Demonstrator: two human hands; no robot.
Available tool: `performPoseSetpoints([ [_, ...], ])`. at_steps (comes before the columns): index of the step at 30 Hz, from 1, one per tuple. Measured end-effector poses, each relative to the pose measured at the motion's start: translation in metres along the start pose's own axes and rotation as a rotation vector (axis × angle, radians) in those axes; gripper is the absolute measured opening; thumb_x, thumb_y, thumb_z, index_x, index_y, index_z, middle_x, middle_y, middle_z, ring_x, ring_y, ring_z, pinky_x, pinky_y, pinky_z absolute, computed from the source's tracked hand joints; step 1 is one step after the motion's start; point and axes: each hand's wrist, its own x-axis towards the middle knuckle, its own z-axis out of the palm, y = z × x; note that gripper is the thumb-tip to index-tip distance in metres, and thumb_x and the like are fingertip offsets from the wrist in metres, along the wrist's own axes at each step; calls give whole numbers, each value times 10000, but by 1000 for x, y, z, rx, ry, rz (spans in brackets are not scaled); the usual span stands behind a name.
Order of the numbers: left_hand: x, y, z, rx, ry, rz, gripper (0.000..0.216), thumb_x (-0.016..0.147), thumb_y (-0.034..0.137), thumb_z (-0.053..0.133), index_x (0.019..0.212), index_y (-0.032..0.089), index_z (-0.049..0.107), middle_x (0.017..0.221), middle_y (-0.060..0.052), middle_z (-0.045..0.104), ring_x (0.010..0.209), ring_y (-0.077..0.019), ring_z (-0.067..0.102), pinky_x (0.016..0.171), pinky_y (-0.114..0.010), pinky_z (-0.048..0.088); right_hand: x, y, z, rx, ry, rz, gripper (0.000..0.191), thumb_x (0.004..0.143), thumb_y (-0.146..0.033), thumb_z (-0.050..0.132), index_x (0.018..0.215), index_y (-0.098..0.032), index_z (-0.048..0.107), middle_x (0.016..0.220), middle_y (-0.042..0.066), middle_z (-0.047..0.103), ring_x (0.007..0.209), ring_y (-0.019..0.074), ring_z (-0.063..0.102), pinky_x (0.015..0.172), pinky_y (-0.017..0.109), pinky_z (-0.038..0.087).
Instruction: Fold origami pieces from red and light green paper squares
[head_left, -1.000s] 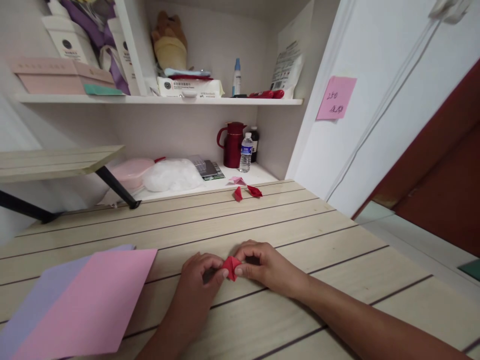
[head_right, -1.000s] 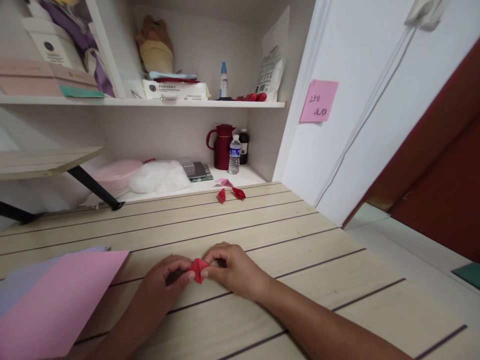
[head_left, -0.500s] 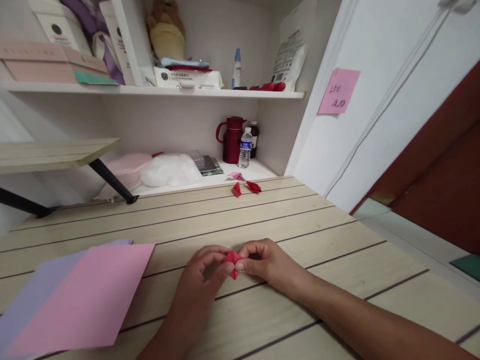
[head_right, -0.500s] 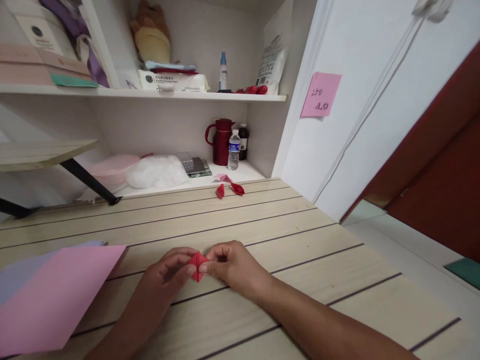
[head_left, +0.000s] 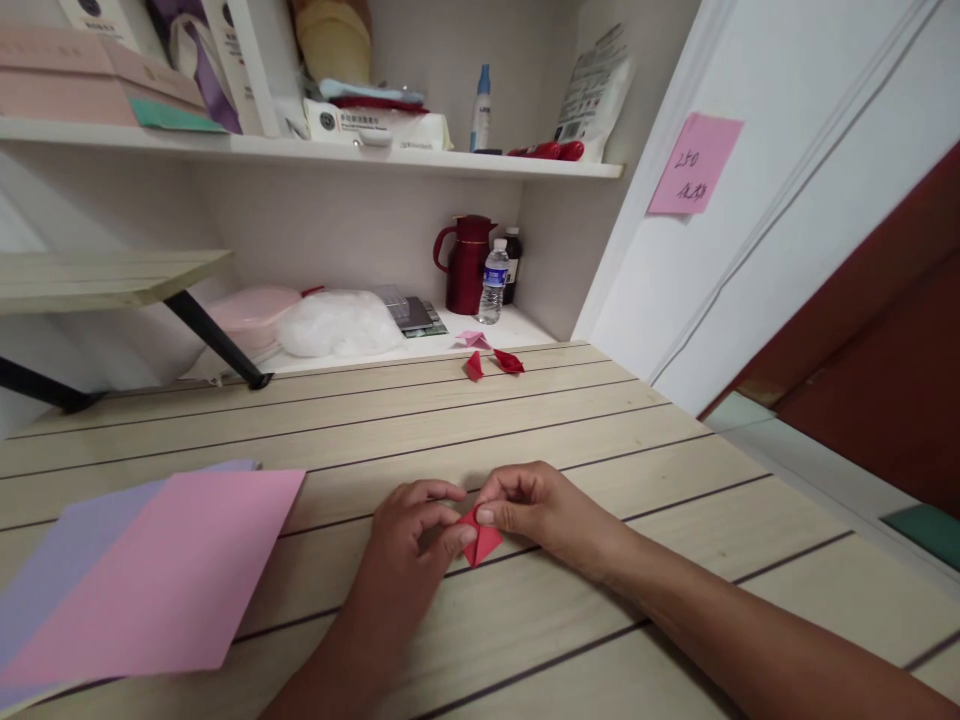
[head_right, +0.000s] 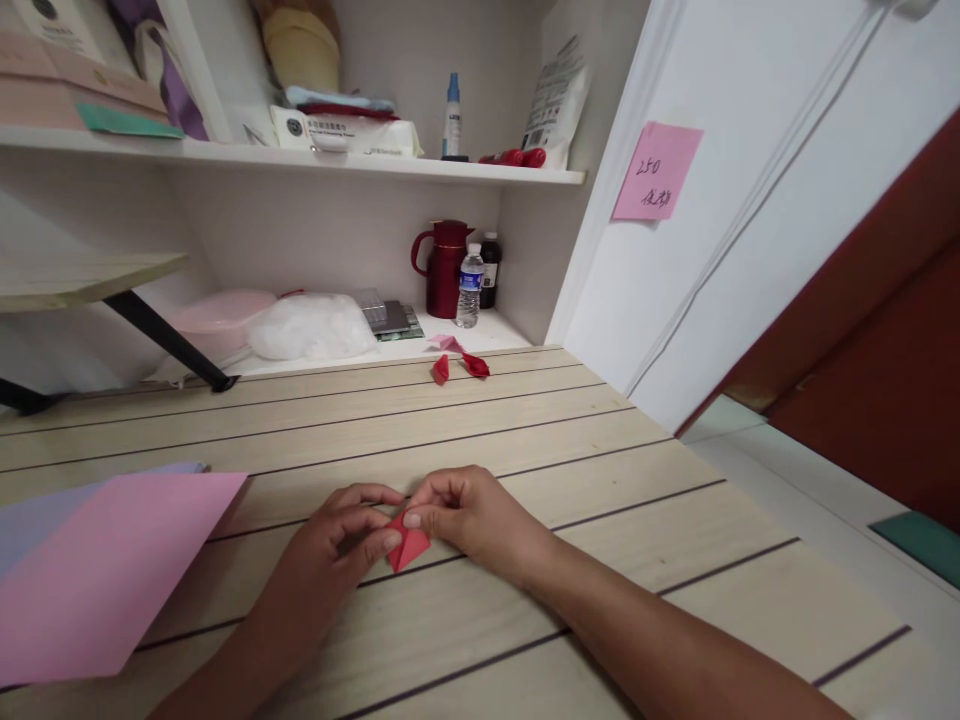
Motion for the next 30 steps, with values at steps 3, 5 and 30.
performPoseSetpoints([
  [3,-1,0,1,5,15,0,184,755,361,651,600,270,691,1071,-26,693,1067,-266,609,1041,-465,409,-2,-2,-1,-36,23,39,336,772,-484,762,750,-159,685,617,-20,591,581,113,482,575,252,365],
  [5,-3,0,-1,-10,40,4,233,820,419,585,686,264,697,1082,-33,695,1069,-256,611,1019,-438,428,-3,-4,0,-4,66,37,325,753,-466,781,738,-157,682,618,-25,598,578,106,473,576,248,351],
  [30,-4,-5,4,-266,26,-92,245,801,455,626,865,242,728,1019,-32,744,983,-241,658,942,-372,465,-2,-3,8,212,156,-65,326,766,-457,792,739,-162,655,679,-21,629,641,109,499,646,248,363],
])
